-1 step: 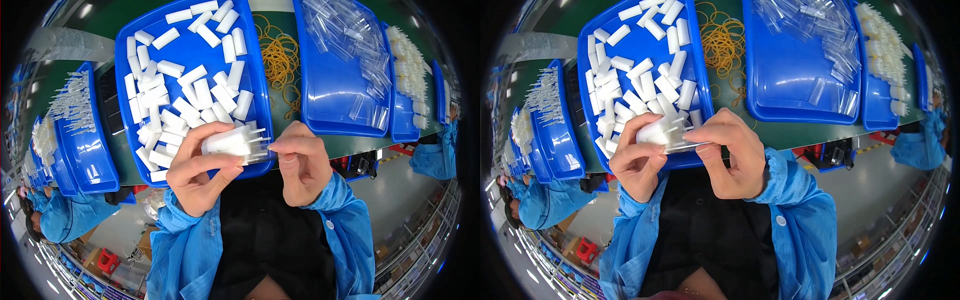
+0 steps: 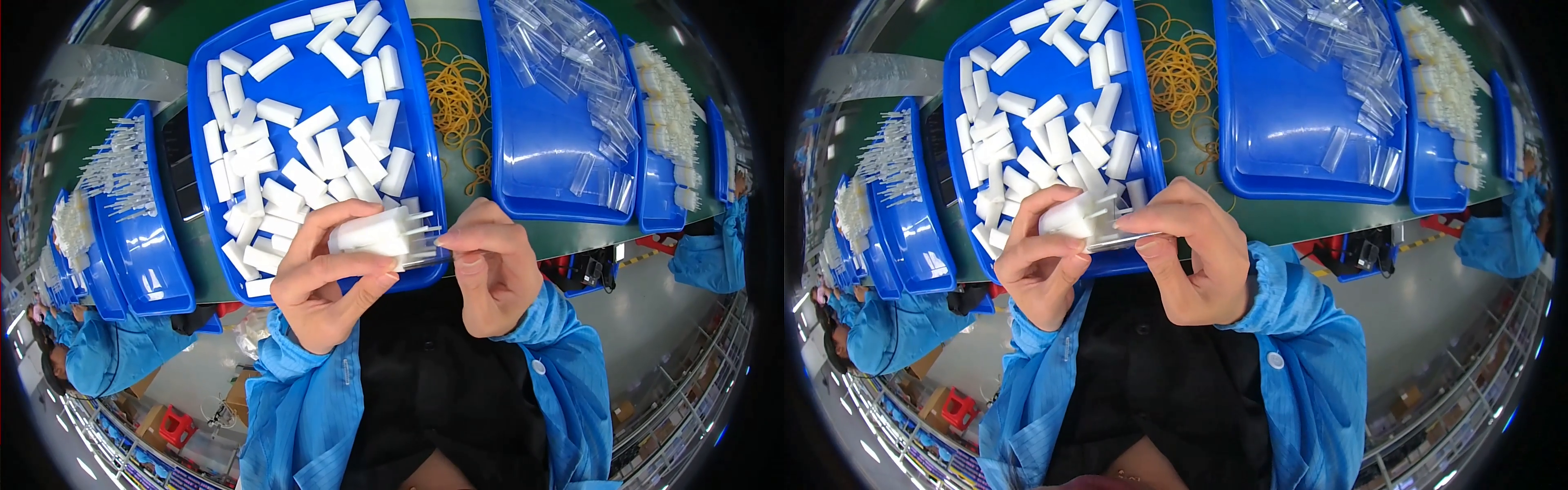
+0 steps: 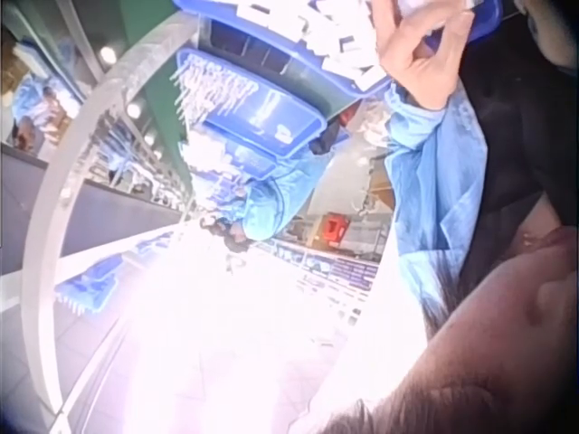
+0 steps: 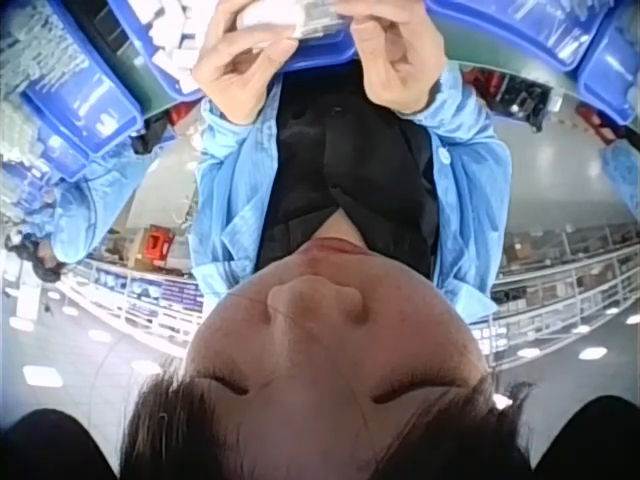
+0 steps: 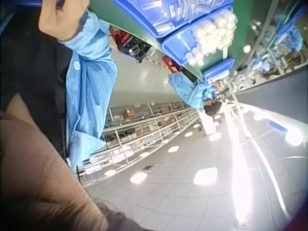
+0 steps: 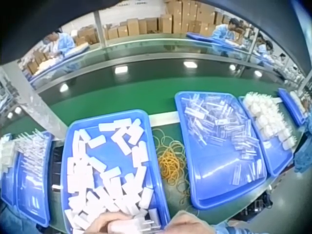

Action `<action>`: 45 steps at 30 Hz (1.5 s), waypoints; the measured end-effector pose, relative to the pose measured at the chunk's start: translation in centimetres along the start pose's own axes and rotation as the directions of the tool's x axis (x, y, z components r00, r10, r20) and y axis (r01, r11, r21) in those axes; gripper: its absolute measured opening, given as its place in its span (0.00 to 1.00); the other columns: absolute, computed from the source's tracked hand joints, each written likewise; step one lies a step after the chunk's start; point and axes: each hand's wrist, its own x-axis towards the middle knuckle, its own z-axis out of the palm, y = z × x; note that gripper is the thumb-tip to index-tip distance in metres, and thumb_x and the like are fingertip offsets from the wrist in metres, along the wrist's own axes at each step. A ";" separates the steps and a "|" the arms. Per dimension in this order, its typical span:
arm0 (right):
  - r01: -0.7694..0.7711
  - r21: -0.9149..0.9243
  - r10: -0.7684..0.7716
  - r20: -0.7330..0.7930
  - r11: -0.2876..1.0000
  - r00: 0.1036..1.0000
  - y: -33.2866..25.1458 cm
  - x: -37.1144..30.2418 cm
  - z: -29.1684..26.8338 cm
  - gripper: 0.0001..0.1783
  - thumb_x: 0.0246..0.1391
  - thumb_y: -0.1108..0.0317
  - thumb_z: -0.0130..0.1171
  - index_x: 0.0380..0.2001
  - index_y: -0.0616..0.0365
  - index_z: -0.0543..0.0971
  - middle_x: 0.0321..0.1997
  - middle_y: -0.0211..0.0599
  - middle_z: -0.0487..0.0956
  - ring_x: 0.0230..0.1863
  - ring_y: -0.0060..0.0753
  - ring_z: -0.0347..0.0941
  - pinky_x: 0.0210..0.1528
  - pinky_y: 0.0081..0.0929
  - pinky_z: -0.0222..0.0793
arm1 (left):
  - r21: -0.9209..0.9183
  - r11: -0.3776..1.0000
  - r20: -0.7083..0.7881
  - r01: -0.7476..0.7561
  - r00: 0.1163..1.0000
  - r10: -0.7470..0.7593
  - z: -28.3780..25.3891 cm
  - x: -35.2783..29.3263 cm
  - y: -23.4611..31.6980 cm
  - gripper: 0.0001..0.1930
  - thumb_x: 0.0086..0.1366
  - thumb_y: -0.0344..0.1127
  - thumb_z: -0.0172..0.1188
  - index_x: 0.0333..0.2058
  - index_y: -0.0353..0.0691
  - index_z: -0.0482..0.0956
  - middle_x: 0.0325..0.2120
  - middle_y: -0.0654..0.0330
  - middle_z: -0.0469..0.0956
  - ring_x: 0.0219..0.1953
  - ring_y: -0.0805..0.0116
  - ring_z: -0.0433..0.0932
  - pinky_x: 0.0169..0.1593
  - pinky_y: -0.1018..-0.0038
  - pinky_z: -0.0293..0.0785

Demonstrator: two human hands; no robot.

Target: The person assembles components by fitting white cylindrical sleeves onto the prongs of a plastic base, attaching clear plastic covers over them, securing the bundle with a rubber band, and placing it on a tray.

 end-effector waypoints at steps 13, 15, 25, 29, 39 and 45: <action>-0.088 0.134 0.074 0.104 0.987 0.992 0.5 0.3 -0.4 0.06 0.51 0.76 0.52 0.33 0.65 0.74 0.26 0.36 0.72 0.22 0.22 0.63 0.24 0.17 0.58 | 0.143 0.988 -0.030 -0.055 0.998 0.060 0.2 0.1 0.7 0.11 0.42 0.19 0.65 0.28 0.35 0.79 0.41 0.44 0.71 0.42 0.56 0.74 0.44 0.68 0.71; -0.095 0.116 0.084 0.096 0.989 0.992 0.4 0.4 -0.5 0.06 0.51 0.75 0.52 0.34 0.64 0.74 0.25 0.35 0.72 0.22 0.21 0.63 0.24 0.17 0.57 | 0.188 0.979 0.019 -0.081 0.997 0.079 -0.1 0.2 0.7 0.12 0.43 0.19 0.64 0.30 0.34 0.79 0.43 0.42 0.70 0.43 0.55 0.74 0.44 0.68 0.71; -0.138 0.002 0.136 0.150 0.990 0.979 0.2 1.3 -1.5 0.05 0.48 0.75 0.54 0.31 0.61 0.75 0.19 0.30 0.69 0.18 0.18 0.56 0.19 0.16 0.49 | -0.309 0.936 0.054 0.171 0.985 -0.162 -0.5 -0.6 0.1 0.21 0.49 0.23 0.62 0.44 0.28 0.69 0.46 0.37 0.68 0.49 0.53 0.70 0.50 0.65 0.70; -0.139 0.029 0.133 0.145 0.990 0.980 0.3 1.1 -1.8 0.07 0.52 0.74 0.51 0.36 0.61 0.72 0.27 0.32 0.71 0.22 0.16 0.58 0.23 0.14 0.52 | -0.388 0.898 0.007 0.209 0.975 -0.224 -0.2 -0.4 0.3 0.24 0.47 0.22 0.64 0.45 0.28 0.68 0.47 0.38 0.67 0.49 0.55 0.70 0.50 0.66 0.70; -0.550 0.401 0.479 0.270 0.732 0.835 -0.1 1.7 -3.0 0.11 0.50 0.72 0.58 0.36 0.64 0.73 0.32 0.33 0.72 0.30 0.18 0.66 0.34 0.14 0.60 | -0.423 0.883 0.015 0.204 0.976 -0.219 -1.3 -0.9 -0.5 0.28 0.42 0.25 0.68 0.44 0.27 0.70 0.45 0.38 0.69 0.47 0.55 0.72 0.49 0.65 0.71; -0.410 0.318 0.329 0.278 0.855 0.903 0.3 1.8 -2.6 0.10 0.42 0.72 0.64 0.30 0.62 0.76 0.29 0.31 0.66 0.33 0.25 0.60 0.38 0.21 0.55 | -0.463 0.849 0.087 0.255 0.966 -0.242 -1.4 -0.9 -0.2 0.30 0.42 0.24 0.68 0.46 0.25 0.68 0.45 0.37 0.68 0.47 0.54 0.72 0.51 0.65 0.69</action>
